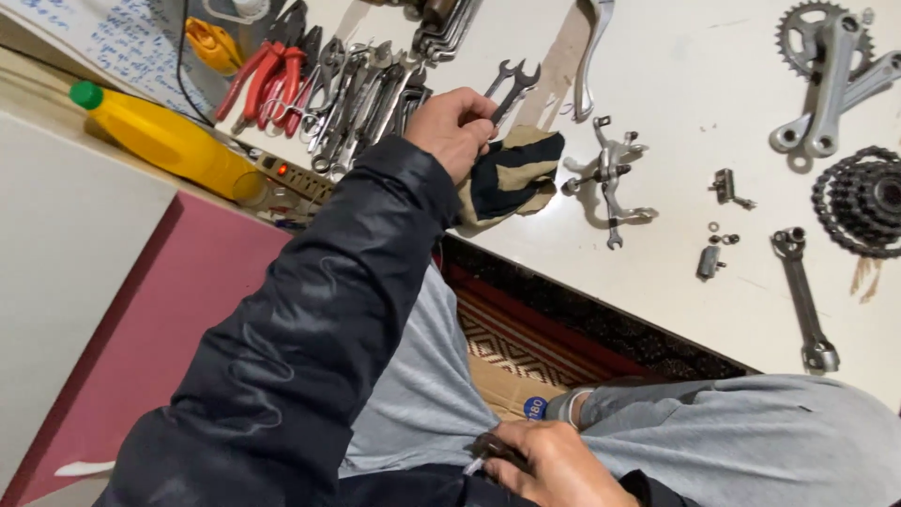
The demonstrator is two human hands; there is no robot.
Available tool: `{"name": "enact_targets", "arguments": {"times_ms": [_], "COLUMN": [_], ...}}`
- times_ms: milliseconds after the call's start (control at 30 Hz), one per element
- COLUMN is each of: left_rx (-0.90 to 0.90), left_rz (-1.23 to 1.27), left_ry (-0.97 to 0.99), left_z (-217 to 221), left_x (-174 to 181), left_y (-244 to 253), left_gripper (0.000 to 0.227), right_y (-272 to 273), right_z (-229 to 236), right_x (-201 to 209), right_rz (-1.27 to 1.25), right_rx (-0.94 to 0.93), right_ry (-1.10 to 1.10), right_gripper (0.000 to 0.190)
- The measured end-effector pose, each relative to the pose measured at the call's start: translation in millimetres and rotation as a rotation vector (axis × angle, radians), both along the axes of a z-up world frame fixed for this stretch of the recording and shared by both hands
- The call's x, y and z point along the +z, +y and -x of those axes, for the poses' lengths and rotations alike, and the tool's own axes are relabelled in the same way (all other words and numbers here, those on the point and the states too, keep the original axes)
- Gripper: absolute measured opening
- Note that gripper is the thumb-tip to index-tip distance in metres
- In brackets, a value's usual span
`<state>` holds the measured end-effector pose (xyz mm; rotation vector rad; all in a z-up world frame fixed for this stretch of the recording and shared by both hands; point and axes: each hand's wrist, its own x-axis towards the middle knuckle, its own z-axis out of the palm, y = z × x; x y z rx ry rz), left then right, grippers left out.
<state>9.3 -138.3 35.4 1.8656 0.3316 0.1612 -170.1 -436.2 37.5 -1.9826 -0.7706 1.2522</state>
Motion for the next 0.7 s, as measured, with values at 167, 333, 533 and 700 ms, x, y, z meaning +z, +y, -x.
{"name": "enact_targets", "arguments": {"times_ms": [167,333,533,700], "left_rx": [-0.029,-0.016,-0.07,-0.181], "left_rz": [0.017,0.047,0.182,0.342], "left_ry": [0.018,0.048,-0.019,0.009], "left_z": [-3.2,-5.4,-6.8,6.9], "left_x": [-6.9,-6.7,-22.2,6.6], "left_y": [3.3,1.4,-4.2,-25.9], "left_gripper": [0.022,0.023,0.021,0.04], "right_y": [7.3,36.7,76.5,87.7], "right_z": [8.5,42.8,65.3,62.6], "right_x": [-0.8,-11.1,-23.9,8.5], "right_rz": [-0.117,-0.515,-0.627,-0.67], "right_rx": [0.15,0.29,0.511,0.525], "right_ry": [0.025,0.053,0.18,-0.343], "right_gripper": [0.02,0.006,0.01,0.003]}}
